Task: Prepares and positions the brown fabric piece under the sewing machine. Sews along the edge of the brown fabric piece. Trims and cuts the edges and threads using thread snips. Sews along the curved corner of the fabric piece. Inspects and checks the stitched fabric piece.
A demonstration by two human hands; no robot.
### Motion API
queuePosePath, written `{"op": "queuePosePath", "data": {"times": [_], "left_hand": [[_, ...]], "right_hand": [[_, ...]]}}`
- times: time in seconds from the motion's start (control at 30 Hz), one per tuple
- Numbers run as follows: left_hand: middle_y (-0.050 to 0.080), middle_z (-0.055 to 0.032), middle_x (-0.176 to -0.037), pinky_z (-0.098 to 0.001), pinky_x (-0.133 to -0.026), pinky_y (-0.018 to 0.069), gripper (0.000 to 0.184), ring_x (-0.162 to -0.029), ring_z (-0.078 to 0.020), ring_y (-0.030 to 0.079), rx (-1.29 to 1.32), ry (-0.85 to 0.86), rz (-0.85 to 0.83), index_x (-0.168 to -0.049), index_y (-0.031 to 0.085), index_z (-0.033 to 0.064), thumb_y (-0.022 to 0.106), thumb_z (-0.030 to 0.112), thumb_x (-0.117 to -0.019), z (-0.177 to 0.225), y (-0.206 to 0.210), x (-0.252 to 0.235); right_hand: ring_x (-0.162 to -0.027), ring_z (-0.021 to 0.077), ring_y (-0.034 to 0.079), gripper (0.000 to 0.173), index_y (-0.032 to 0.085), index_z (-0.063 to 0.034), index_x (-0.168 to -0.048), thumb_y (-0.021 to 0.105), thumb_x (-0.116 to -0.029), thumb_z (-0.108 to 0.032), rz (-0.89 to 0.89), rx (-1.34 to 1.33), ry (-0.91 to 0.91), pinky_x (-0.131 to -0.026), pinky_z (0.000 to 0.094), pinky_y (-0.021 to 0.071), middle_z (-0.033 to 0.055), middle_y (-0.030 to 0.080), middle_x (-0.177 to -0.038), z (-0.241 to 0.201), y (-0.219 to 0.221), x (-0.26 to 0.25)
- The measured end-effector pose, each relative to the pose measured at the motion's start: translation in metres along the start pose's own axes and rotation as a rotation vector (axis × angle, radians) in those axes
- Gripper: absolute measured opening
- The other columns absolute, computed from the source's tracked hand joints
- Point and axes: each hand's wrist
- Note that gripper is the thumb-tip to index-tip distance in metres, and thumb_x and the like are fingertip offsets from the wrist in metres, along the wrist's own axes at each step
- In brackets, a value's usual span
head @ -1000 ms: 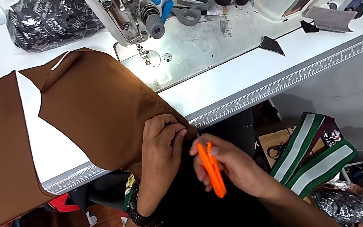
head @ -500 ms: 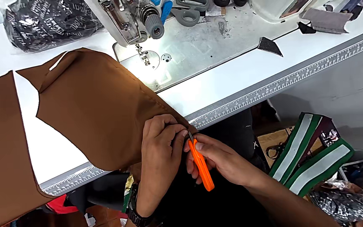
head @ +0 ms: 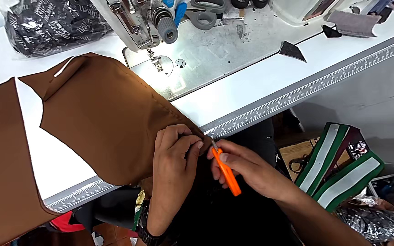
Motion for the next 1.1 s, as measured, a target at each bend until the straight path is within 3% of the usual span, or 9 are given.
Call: {"op": "queuePosePath", "data": {"times": [0.13, 0.23, 0.33, 0.47, 0.53, 0.67, 0.77, 0.87, 1.1], "left_hand": [[0.063, 0.0047, -0.113, -0.0287, -0.093, 0.0457, 0.015, -0.111, -0.0104, 0.055, 0.008, -0.010, -0.023, -0.095, 0.078, 0.0179, 0.066, 0.026, -0.0975, -0.001, -0.003, 0.001], [0.062, 0.0052, -0.114, -0.0284, -0.093, 0.0462, 0.015, -0.112, -0.0099, 0.055, 0.039, -0.021, -0.021, -0.095, 0.077, 0.0185, 0.065, 0.027, -0.0976, -0.001, -0.003, 0.000], [0.061, 0.0037, -0.115, -0.0272, -0.092, 0.0486, 0.012, -0.111, -0.0093, 0.056, 0.079, -0.069, 0.017, -0.095, 0.073, 0.0168, 0.063, 0.024, -0.0986, -0.002, -0.007, 0.001], [0.062, 0.0041, -0.115, -0.0280, -0.093, 0.0478, 0.013, -0.112, -0.0093, 0.056, 0.092, -0.076, 0.013, -0.095, 0.074, 0.0171, 0.063, 0.023, -0.0988, -0.001, -0.007, 0.000], [0.062, 0.0045, -0.115, -0.0285, -0.095, 0.0470, 0.013, -0.113, -0.0094, 0.056, 0.080, -0.071, 0.003, -0.095, 0.074, 0.0176, 0.064, 0.024, -0.0988, 0.000, -0.006, -0.001], [0.064, 0.0040, -0.118, -0.0288, -0.098, 0.0477, 0.014, -0.118, -0.0095, 0.056, 0.092, -0.069, -0.014, -0.096, 0.074, 0.0171, 0.062, 0.023, -0.0991, -0.001, -0.008, 0.000], [0.066, 0.0032, -0.120, -0.0291, -0.100, 0.0484, 0.014, -0.120, -0.0101, 0.057, 0.115, -0.056, -0.023, -0.096, 0.074, 0.0159, 0.061, 0.022, -0.0998, -0.001, -0.010, 0.000], [0.068, 0.0029, -0.118, -0.0301, -0.102, 0.0495, 0.014, -0.120, -0.0104, 0.059, 0.144, -0.033, -0.023, -0.097, 0.074, 0.0149, 0.061, 0.020, -0.1001, -0.003, -0.012, 0.000], [0.071, 0.0045, -0.113, -0.0322, -0.105, 0.0489, 0.014, -0.121, -0.0122, 0.060, 0.218, 0.000, -0.036, -0.097, 0.074, 0.0148, 0.062, 0.020, -0.1003, -0.006, -0.014, 0.000]], "right_hand": [[-0.049, 0.0029, 0.050, 0.035, 0.064, -0.0201, -0.123, 0.070, -0.0930, -0.037, 0.385, 0.467, -0.232, -0.041, 0.0193, 0.0421, -0.0099, 0.058, -0.066, -0.007, 0.003, -0.006], [-0.051, 0.0027, 0.050, 0.017, 0.071, -0.0202, -0.105, 0.066, -0.0948, -0.033, 0.470, 0.702, -0.279, -0.045, 0.0252, 0.0422, -0.0116, 0.057, -0.064, -0.003, 0.010, -0.020], [-0.050, 0.0028, 0.048, 0.014, 0.070, -0.0201, -0.097, 0.061, -0.0982, -0.032, 0.476, 0.760, -0.270, -0.044, 0.0250, 0.0402, -0.0115, 0.054, -0.062, 0.001, 0.010, -0.022], [-0.049, 0.0024, 0.047, 0.014, 0.069, -0.0208, -0.099, 0.065, -0.0983, -0.034, 0.474, 0.666, -0.221, -0.042, 0.0219, 0.0383, -0.0110, 0.054, -0.062, 0.002, 0.007, -0.015], [-0.049, 0.0037, 0.053, 0.016, 0.067, -0.0205, -0.107, 0.062, -0.0997, -0.034, 0.438, 0.531, -0.208, -0.041, 0.0208, 0.0445, -0.0086, 0.058, -0.066, -0.001, 0.007, -0.009], [-0.066, 0.0107, 0.066, 0.045, 0.062, -0.0135, -0.120, 0.042, -0.1055, -0.051, 0.002, -0.233, -0.105, -0.057, 0.0238, 0.0578, 0.0035, 0.065, -0.081, -0.006, 0.002, 0.008], [-0.076, 0.0135, 0.072, 0.042, 0.061, -0.0102, -0.119, 0.038, -0.1065, -0.043, -0.283, -0.525, 0.069, -0.066, 0.0295, 0.0634, 0.0040, 0.068, -0.088, -0.004, 0.006, 0.005], [-0.078, 0.0156, 0.072, 0.040, 0.059, -0.0086, -0.119, 0.031, -0.1080, -0.035, -0.316, -0.593, 0.162, -0.070, 0.0318, 0.0641, 0.0056, 0.069, -0.090, 0.002, 0.011, -0.004], [-0.076, 0.0156, 0.073, 0.040, 0.057, -0.0073, -0.119, 0.028, -0.1087, -0.033, -0.286, -0.567, 0.178, -0.069, 0.0311, 0.0642, 0.0066, 0.069, -0.089, 0.001, 0.013, -0.011]]}}
Point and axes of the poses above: each hand's wrist, its own x-axis away from the middle knuckle, its own y-axis out of the palm, z = x × y
